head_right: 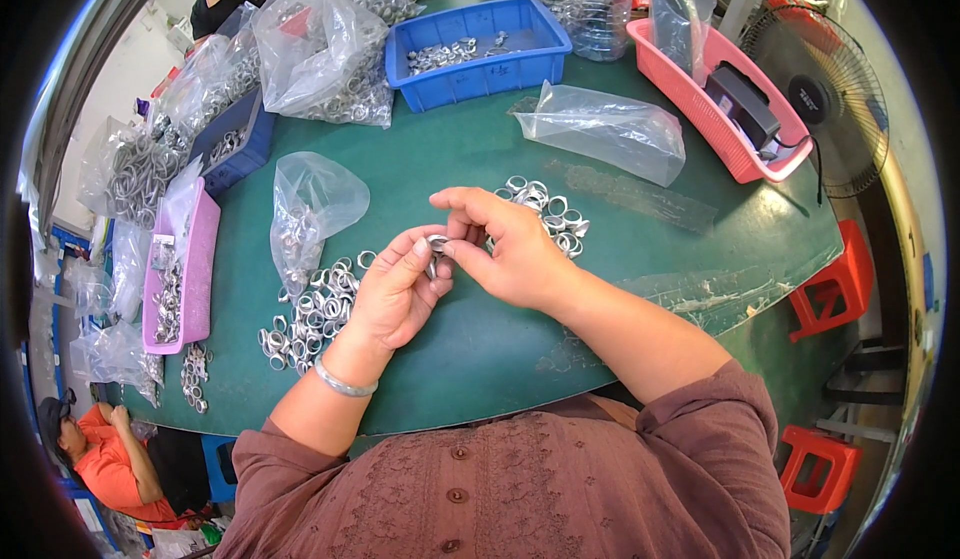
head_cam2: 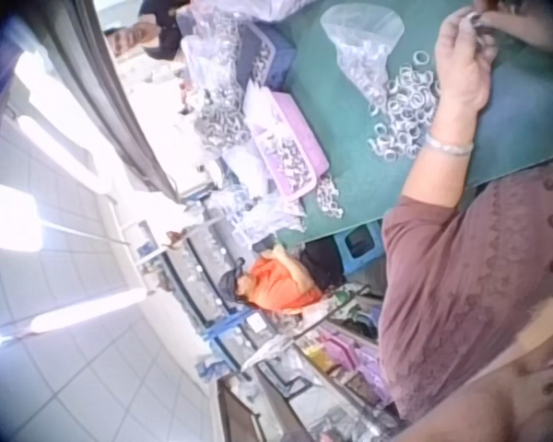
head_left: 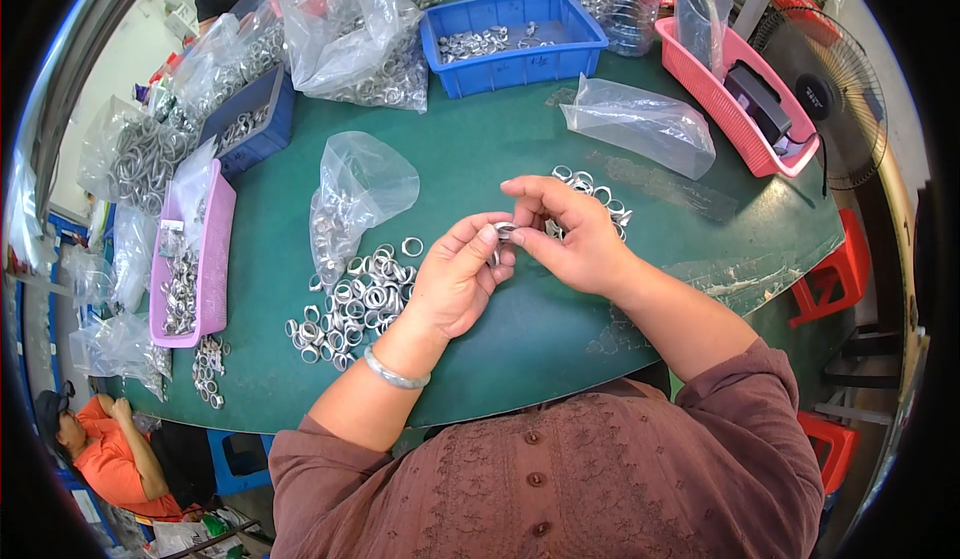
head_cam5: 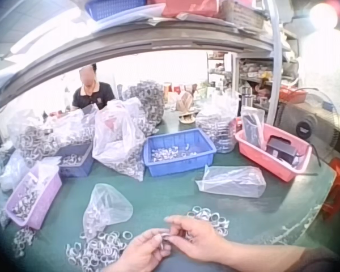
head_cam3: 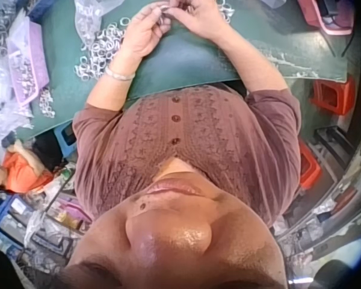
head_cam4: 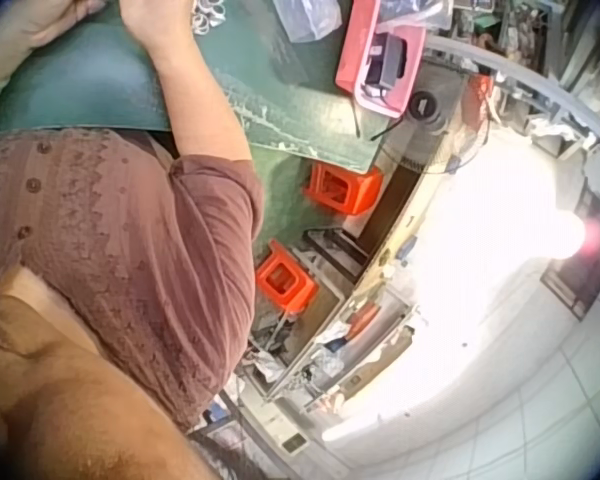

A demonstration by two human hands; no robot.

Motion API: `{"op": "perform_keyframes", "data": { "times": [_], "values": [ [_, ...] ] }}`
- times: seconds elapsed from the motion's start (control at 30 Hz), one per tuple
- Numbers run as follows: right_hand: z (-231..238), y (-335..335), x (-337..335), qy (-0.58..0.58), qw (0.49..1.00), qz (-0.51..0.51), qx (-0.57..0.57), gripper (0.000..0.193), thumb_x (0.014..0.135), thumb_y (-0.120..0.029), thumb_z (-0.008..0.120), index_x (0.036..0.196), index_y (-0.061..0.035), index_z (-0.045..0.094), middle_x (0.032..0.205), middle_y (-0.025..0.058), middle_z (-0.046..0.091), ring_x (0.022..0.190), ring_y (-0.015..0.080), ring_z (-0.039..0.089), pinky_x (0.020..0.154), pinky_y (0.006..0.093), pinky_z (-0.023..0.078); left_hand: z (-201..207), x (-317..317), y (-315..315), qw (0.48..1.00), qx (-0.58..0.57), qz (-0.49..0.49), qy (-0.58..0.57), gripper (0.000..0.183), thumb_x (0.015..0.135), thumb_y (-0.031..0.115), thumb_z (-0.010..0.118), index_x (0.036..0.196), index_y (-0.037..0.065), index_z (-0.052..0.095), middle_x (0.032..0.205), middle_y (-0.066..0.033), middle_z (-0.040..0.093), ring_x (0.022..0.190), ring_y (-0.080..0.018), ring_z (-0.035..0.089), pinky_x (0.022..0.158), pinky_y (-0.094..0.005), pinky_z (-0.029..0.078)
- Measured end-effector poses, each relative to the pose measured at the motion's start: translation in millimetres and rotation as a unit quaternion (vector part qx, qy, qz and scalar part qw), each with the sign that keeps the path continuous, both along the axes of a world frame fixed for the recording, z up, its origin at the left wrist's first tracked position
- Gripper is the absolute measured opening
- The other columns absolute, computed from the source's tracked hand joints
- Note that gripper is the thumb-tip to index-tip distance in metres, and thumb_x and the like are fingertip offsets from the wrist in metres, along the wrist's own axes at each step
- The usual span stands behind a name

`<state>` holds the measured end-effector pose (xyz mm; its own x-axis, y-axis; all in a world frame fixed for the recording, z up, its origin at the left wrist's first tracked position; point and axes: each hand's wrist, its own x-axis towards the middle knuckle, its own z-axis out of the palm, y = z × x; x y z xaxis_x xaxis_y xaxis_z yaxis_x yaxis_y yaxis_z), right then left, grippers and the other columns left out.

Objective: The person sorts metal rings on a table by picking up and rotating individual rings by hand, then arranging them into groups across the surface.

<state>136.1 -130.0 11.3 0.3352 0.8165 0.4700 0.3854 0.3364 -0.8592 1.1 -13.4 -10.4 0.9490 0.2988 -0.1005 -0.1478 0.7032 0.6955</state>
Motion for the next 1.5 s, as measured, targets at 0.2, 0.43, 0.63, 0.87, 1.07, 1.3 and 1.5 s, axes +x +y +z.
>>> {"op": "perform_keyframes", "data": {
  "times": [0.2, 0.43, 0.63, 0.87, 1.07, 1.3, 1.5],
  "values": [
    [4.4, -0.5, 10.2, -0.027, 0.995, -0.087, 0.051, 0.031, 0.083, 0.006, 0.057, 0.114, -0.0009, 0.056, 0.083, 0.0065, 0.059, 0.075, 0.0135, 0.058, 0.067, 0.0262, 0.048, 1.9, -0.1, 5.2, 0.996, -0.082, -0.033, -0.03, 0.028, 0.097, 0.019, 0.05, 0.118, 0.002, 0.055, 0.095, -0.0072, 0.06, 0.079, -0.0141, 0.055, 0.066, -0.0247, 0.045],
    [8.3, -4.8, 30.2, -0.293, 0.936, -0.187, -0.049, 0.024, 0.078, -0.008, 0.065, 0.101, -0.0034, 0.063, 0.093, 0.0099, 0.056, 0.09, 0.027, 0.053, 0.082, 0.0393, 0.042, 7.2, -2.2, 10.9, 0.99, -0.137, -0.024, -0.021, 0.033, 0.096, 0.022, 0.047, 0.118, -0.002, 0.054, 0.106, -0.0143, 0.062, 0.093, -0.0238, 0.06, 0.077, -0.031, 0.052],
    [2.6, -5.2, 17.6, -0.429, 0.868, -0.195, -0.155, 0.015, 0.071, -0.019, 0.071, 0.079, -0.0057, 0.067, 0.094, 0.0073, 0.055, 0.1, 0.0269, 0.047, 0.088, 0.0434, 0.035, 0.0, -3.4, 14.3, 0.994, -0.114, 0.002, -0.003, 0.023, 0.092, 0.017, 0.054, 0.11, 0.002, 0.059, 0.1, -0.0107, 0.062, 0.091, -0.023, 0.061, 0.075, -0.0331, 0.052],
    [-5.6, -1.6, 22.4, -0.339, 0.919, -0.171, -0.108, 0.009, 0.072, -0.013, 0.071, 0.077, -0.0069, 0.067, 0.096, 0.0066, 0.056, 0.1, 0.0257, 0.048, 0.089, 0.0415, 0.035, 9.3, -1.6, 4.9, 0.996, -0.005, 0.032, 0.084, 0.02, 0.092, 0.013, 0.056, 0.11, 0.006, 0.058, 0.089, -0.004, 0.06, 0.078, -0.015, 0.057, 0.063, -0.0266, 0.045],
    [7.4, -3.0, 14.6, -0.173, 0.983, -0.056, -0.037, 0.01, 0.078, -0.007, 0.068, 0.084, -0.0036, 0.062, 0.098, 0.0076, 0.058, 0.093, 0.0255, 0.054, 0.08, 0.0358, 0.043, 11.4, -0.9, -3.6, 0.991, 0.058, 0.045, 0.116, 0.018, 0.093, 0.017, 0.057, 0.107, 0.007, 0.058, 0.086, -0.0018, 0.059, 0.075, -0.0118, 0.055, 0.06, -0.0246, 0.044],
    [8.3, -2.9, 11.0, -0.098, 0.994, 0.02, -0.034, 0.012, 0.078, 0.0, 0.067, 0.089, -0.0032, 0.062, 0.099, 0.0087, 0.058, 0.084, 0.02, 0.06, 0.071, 0.0293, 0.048, 5.3, -1.0, 2.0, 0.995, 0.05, 0.032, 0.084, 0.021, 0.093, 0.021, 0.057, 0.107, 0.005, 0.059, 0.089, -0.0026, 0.061, 0.074, -0.0113, 0.056, 0.06, -0.0239, 0.046],
    [8.0, -3.1, 9.4, -0.156, 0.988, -0.02, -0.011, 0.017, 0.075, 0.004, 0.068, 0.089, -0.0042, 0.063, 0.102, 0.0088, 0.058, 0.085, 0.0215, 0.061, 0.072, 0.0304, 0.049, 18.0, 0.1, 3.3, 0.998, -0.031, 0.0, 0.061, 0.031, 0.094, 0.028, 0.053, 0.112, 0.003, 0.056, 0.093, -0.0056, 0.062, 0.078, -0.0157, 0.06, 0.06, -0.0267, 0.048]
  ]
}}
